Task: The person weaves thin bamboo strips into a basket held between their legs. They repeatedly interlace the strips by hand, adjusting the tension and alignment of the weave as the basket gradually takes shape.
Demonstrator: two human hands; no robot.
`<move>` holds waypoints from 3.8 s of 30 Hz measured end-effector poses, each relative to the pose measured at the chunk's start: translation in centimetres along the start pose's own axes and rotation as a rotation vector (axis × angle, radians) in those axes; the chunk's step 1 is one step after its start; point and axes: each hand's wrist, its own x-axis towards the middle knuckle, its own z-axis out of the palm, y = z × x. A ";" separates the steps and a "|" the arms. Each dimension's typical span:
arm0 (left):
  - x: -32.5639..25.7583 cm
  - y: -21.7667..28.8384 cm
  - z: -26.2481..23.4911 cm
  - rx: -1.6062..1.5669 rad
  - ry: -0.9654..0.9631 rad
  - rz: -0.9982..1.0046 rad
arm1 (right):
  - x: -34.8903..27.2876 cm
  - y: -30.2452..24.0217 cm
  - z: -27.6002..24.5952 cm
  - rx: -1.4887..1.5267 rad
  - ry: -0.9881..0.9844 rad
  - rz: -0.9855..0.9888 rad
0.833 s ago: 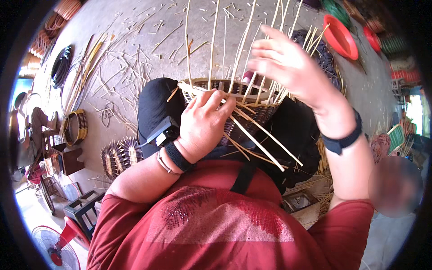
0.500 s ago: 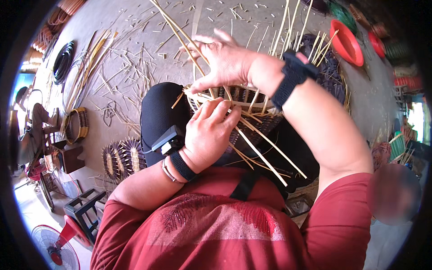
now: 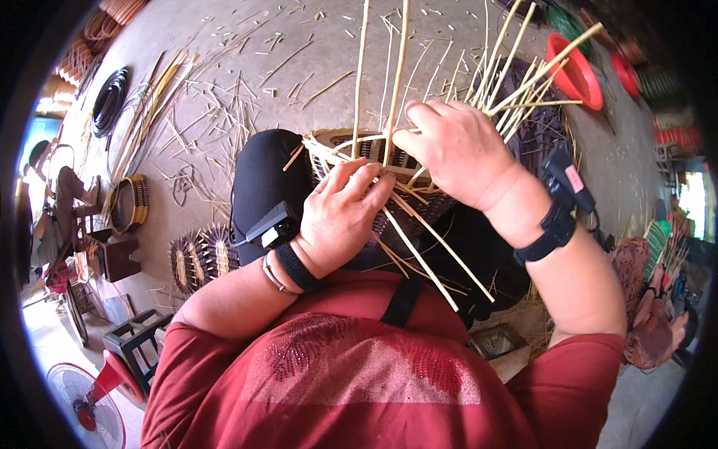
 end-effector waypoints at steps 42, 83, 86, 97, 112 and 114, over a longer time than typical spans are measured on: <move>8.3 -4.3 -4.1 -0.087 -0.666 0.218 | -7.2 -10.1 7.3 0.721 0.300 0.691; 13.0 -6.0 -2.2 -0.254 -0.929 0.257 | -9.0 -3.7 3.4 1.323 0.098 1.040; 12.8 -5.3 -1.9 -0.237 -0.903 0.161 | -6.6 -0.7 2.1 1.062 0.035 0.862; 13.4 -4.8 -2.0 -0.178 -0.971 0.016 | -1.9 -1.4 4.0 0.588 0.380 0.595; 14.2 -5.0 0.2 -0.238 -1.130 -0.124 | -10.0 -7.0 6.4 0.406 -0.164 0.576; 13.8 -4.8 -0.7 -0.202 -0.985 -0.087 | -10.0 -7.3 7.1 0.426 -0.001 0.583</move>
